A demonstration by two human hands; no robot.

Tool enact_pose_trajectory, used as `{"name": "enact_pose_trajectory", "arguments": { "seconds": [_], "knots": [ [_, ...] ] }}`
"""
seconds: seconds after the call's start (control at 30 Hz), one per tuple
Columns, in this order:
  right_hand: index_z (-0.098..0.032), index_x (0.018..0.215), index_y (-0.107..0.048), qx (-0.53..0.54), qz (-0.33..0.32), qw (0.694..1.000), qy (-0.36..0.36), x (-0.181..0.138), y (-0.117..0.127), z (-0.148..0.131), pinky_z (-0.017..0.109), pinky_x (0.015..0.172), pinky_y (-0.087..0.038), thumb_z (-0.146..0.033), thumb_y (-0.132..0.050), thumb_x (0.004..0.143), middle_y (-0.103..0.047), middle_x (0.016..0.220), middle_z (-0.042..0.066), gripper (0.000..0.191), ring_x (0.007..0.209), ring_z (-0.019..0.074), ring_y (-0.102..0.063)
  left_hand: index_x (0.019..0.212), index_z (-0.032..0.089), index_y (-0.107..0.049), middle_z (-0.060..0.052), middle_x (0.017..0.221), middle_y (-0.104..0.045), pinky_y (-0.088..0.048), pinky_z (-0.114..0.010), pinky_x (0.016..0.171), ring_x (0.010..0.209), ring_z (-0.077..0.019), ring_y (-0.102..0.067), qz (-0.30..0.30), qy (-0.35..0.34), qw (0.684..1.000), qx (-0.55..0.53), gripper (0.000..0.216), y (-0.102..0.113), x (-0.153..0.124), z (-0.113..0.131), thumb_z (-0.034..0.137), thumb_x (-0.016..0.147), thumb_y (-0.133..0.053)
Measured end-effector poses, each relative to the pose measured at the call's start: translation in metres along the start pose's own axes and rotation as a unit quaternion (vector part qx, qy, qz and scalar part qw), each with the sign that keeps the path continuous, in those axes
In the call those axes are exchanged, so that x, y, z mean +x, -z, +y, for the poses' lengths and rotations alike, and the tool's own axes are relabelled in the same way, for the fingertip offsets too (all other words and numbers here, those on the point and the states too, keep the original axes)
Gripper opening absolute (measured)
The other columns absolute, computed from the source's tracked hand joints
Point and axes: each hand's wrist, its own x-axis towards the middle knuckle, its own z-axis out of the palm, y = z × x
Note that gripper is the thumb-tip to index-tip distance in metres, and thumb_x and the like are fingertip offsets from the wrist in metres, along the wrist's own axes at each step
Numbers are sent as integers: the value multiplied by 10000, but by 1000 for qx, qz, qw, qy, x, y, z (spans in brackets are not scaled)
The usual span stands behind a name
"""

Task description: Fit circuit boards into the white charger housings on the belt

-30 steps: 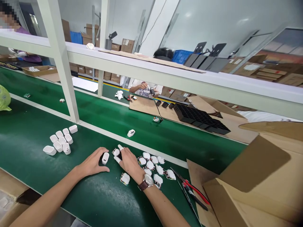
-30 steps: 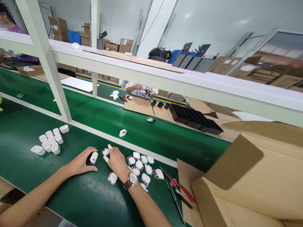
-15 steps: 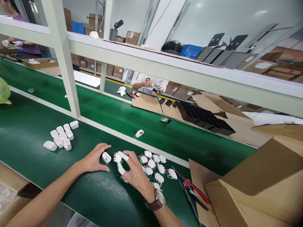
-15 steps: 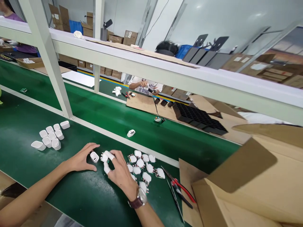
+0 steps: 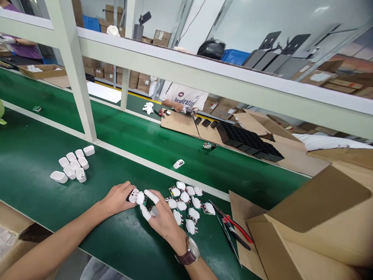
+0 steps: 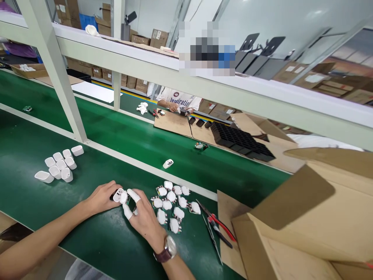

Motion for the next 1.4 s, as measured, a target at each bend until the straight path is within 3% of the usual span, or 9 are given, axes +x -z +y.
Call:
{"name": "enact_pose_trajectory", "arguments": {
  "seconds": [0.13, 0.43, 0.7, 0.97, 1.07, 1.2, 1.4],
  "knots": [
    [-269, 1495, -440, 3, 1, 1000, 10, -4, -1, -1, 407, 935, -641, -191, -586, 1027, -643, 1282, 123, 497, 1145, 243, -683, 1035, 209, -624, -52, 966, -652, -538, -339, 684, 732, -217, -673, 45, -19, 995, 86, 313, -4, -1, -2, 479, 926, -737],
    [-282, 1563, -363, -35, -37, 998, 36, 3, 0, -6, 446, 945, -637, -179, -568, 1038, -658, 1251, 123, 573, 1114, 263, -687, 955, 190, -610, -56, 866, -601, -518, -354, 665, 682, -211, -622, 61, -56, 988, 131, 326, -7, -1, 2, 499, 1042, -555],
    [-265, 1613, -270, -73, -99, 992, 27, 6, 1, -6, 482, 973, -625, -141, -529, 1036, -627, 1316, 137, 645, 1157, 289, -649, 959, 190, -600, -73, 896, -615, -531, -398, 702, 717, -251, -628, 31, -59, 985, 158, 338, -5, -1, 1, 520, 1029, -583],
    [-217, 1604, -287, -103, -143, 984, 10, 6, -2, -3, 522, 999, -619, -173, -507, 1049, -605, 1391, 163, 598, 1243, 318, -618, 996, 192, -590, -80, 947, -651, -546, -417, 752, 772, -268, -654, 0, -44, 989, 142, 367, -8, -2, 1, 533, 945, -716],
    [-217, 1558, -361, -105, -101, 989, 27, 6, -4, -2, 510, 1033, -607, -207, -576, 1040, -575, 1448, 169, 561, 1296, 315, -599, 1005, 203, -580, -63, 941, -672, -540, -402, 748, 772, -261, -668, 1, -14, 995, 96, 435, -10, -1, 0, 581, 893, -763],
    [-218, 1343, -575, -114, -96, 988, 50, 8, -11, -6, 499, 956, -621, -208, -601, 1032, -618, 1354, 148, 313, 1191, 312, -633, 978, 216, -570, -33, 921, -687, -524, -366, 744, 770, -238, -680, -29, 25, 999, 38, 320, -11, 1, 0, 471, 910, -751],
    [-169, 1230, -622, -109, -110, 987, 39, 14, -17, -7, 485, 901, -607, -275, -595, 1040, -622, 1282, 158, 220, 1108, 299, -627, 1029, 214, -592, -31, 965, -682, -513, -356, 773, 830, -243, -681, -58, 59, 997, -1, 272, -4, 3, 3, 380, 882, -748]
  ]
}}
